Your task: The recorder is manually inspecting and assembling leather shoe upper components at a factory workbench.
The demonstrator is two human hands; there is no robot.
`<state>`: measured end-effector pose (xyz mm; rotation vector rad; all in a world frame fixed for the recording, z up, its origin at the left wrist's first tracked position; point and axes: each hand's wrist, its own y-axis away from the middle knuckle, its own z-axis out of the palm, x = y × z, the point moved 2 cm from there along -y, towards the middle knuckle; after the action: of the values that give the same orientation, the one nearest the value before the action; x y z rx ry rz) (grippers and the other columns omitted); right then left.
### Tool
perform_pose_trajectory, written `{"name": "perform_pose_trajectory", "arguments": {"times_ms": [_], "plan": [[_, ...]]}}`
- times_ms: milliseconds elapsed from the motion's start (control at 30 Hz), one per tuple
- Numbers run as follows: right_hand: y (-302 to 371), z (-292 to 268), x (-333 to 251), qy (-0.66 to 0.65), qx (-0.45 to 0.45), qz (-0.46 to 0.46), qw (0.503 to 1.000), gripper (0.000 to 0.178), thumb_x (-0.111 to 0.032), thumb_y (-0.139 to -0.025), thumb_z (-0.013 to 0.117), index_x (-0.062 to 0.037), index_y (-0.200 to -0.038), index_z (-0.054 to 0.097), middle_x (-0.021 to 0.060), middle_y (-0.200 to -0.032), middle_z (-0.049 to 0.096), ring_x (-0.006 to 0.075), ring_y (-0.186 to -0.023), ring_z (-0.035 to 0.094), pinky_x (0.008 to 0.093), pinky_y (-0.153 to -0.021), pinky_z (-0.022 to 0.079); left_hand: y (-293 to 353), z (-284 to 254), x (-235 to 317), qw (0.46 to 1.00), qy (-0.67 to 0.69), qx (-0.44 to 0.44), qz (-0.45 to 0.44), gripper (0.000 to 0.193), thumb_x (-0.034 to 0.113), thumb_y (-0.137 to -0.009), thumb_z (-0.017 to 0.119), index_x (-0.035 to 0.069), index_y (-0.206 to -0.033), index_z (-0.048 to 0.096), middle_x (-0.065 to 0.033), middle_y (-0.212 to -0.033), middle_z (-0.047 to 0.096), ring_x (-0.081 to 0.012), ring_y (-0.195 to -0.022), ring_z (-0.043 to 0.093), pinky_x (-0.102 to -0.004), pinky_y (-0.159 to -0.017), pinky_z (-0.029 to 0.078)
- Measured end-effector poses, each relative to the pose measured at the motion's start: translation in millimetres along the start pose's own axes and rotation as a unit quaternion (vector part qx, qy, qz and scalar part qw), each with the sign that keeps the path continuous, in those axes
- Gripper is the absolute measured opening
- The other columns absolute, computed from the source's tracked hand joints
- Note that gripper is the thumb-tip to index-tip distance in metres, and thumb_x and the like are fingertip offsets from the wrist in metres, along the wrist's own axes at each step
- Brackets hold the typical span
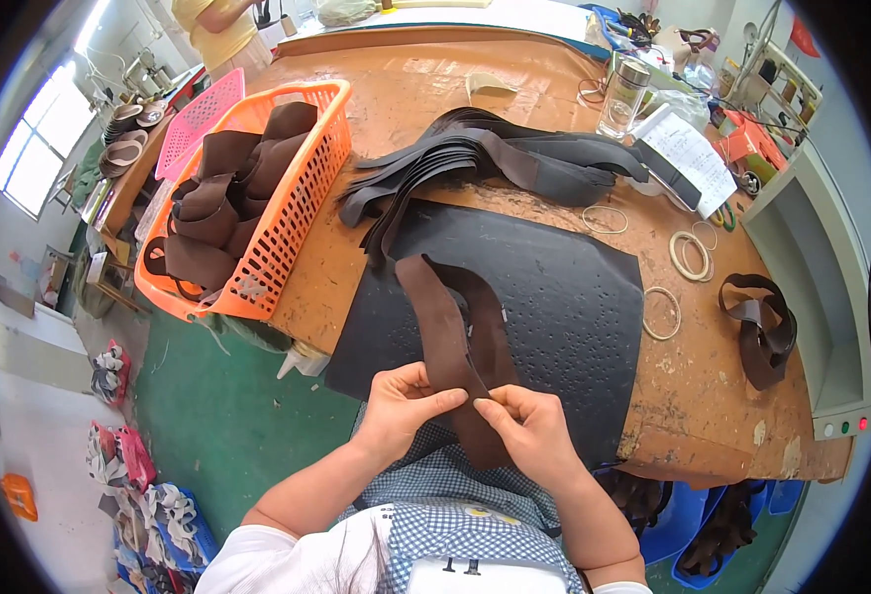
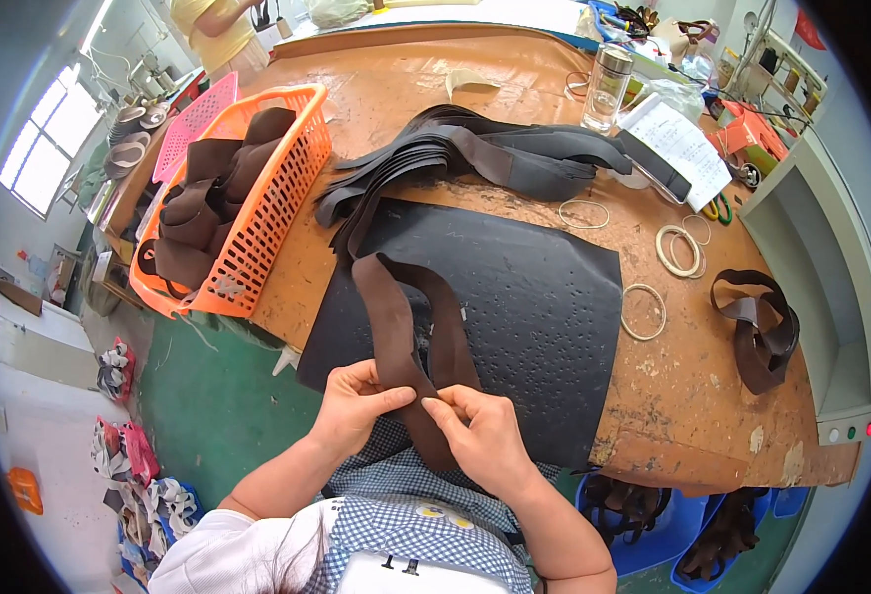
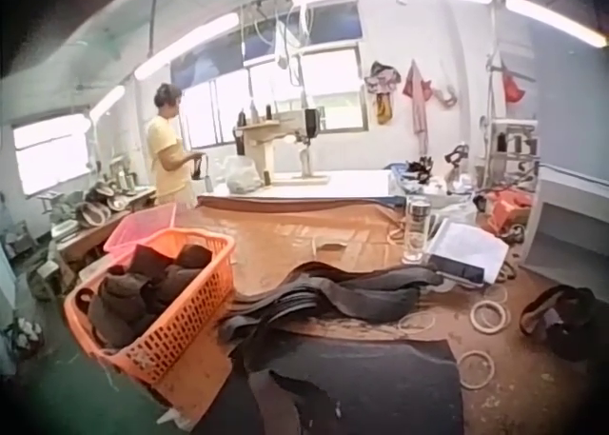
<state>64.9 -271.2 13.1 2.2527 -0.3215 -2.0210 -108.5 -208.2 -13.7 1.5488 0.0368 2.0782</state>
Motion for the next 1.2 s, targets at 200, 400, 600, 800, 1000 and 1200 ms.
{"name": "perform_pose_trajectory", "arguments": {"times_ms": [200, 400, 600, 800, 1000, 1200], "plan": [[7, 3, 0, 0.051, 0.006, -0.047, 0.998, 0.015, -0.007, -0.093, 0.067, 0.0073, -0.095, 0.071, 0.0063, -0.070, 0.071, 0.0040, -0.062, 0.060, 0.0216, -0.053, 0.044, -7, -4, 5, 0.999, 0.020, -0.031, -0.009, 0.017, 0.005, -0.088, 0.076, 0.000, -0.102, 0.068, -0.0059, -0.098, 0.071, -0.0132, -0.089, 0.069, -0.0291, -0.082, 0.057], [11, 7, 3, 0.083, 0.028, -0.087, 0.992, 0.014, -0.006, -0.092, 0.068, 0.0077, -0.094, 0.071, 0.0080, -0.067, 0.071, 0.0048, -0.057, 0.060, 0.0223, -0.050, 0.044, -16, -16, 16, 0.999, -0.033, -0.031, -0.013, 0.016, 0.006, -0.088, 0.075, 0.001, -0.101, 0.066, -0.0086, -0.095, 0.072, -0.0158, -0.084, 0.071, -0.0311, -0.078, 0.060], [11, 8, 3, 0.072, 0.022, -0.076, 0.994, 0.014, -0.006, -0.092, 0.068, 0.0072, -0.094, 0.071, 0.0074, -0.066, 0.070, 0.0040, -0.059, 0.059, 0.0219, -0.051, 0.044, -19, -18, 10, 1.000, -0.011, -0.026, -0.014, 0.016, 0.004, -0.087, 0.076, 0.000, -0.100, 0.066, -0.0088, -0.094, 0.072, -0.0156, -0.084, 0.071, -0.0304, -0.078, 0.059], [11, 4, 0, 0.037, -0.009, -0.019, 0.999, 0.016, -0.007, -0.092, 0.068, 0.0080, -0.097, 0.070, 0.0058, -0.072, 0.072, 0.0038, -0.066, 0.061, 0.0217, -0.056, 0.046, -17, -15, 4, 1.000, 0.014, -0.023, -0.008, 0.016, 0.003, -0.086, 0.076, 0.000, -0.099, 0.067, -0.0083, -0.095, 0.072, -0.0149, -0.084, 0.070, -0.0301, -0.078, 0.058], [-2, -2, -2, 0.018, -0.022, 0.004, 1.000, 0.020, -0.007, -0.092, 0.068, 0.0072, -0.106, 0.068, 0.0062, -0.079, 0.073, 0.0046, -0.069, 0.063, 0.0221, -0.060, 0.049, -5, -2, -5, 1.000, -0.011, -0.021, 0.008, 0.015, 0.003, -0.087, 0.076, 0.002, -0.099, 0.068, -0.0063, -0.095, 0.072, -0.0131, -0.085, 0.069, -0.0290, -0.079, 0.057], [2, 1, -1, 0.068, 0.006, -0.057, 0.996, 0.018, -0.008, -0.094, 0.066, 0.0074, -0.102, 0.069, 0.0061, -0.072, 0.071, 0.0041, -0.063, 0.059, 0.0227, -0.055, 0.045, -12, 5, 8, 1.000, 0.008, -0.008, -0.019, 0.012, 0.005, -0.087, 0.077, 0.003, -0.094, 0.067, -0.0039, -0.090, 0.070, -0.0111, -0.083, 0.066, -0.0263, -0.079, 0.055]]}}
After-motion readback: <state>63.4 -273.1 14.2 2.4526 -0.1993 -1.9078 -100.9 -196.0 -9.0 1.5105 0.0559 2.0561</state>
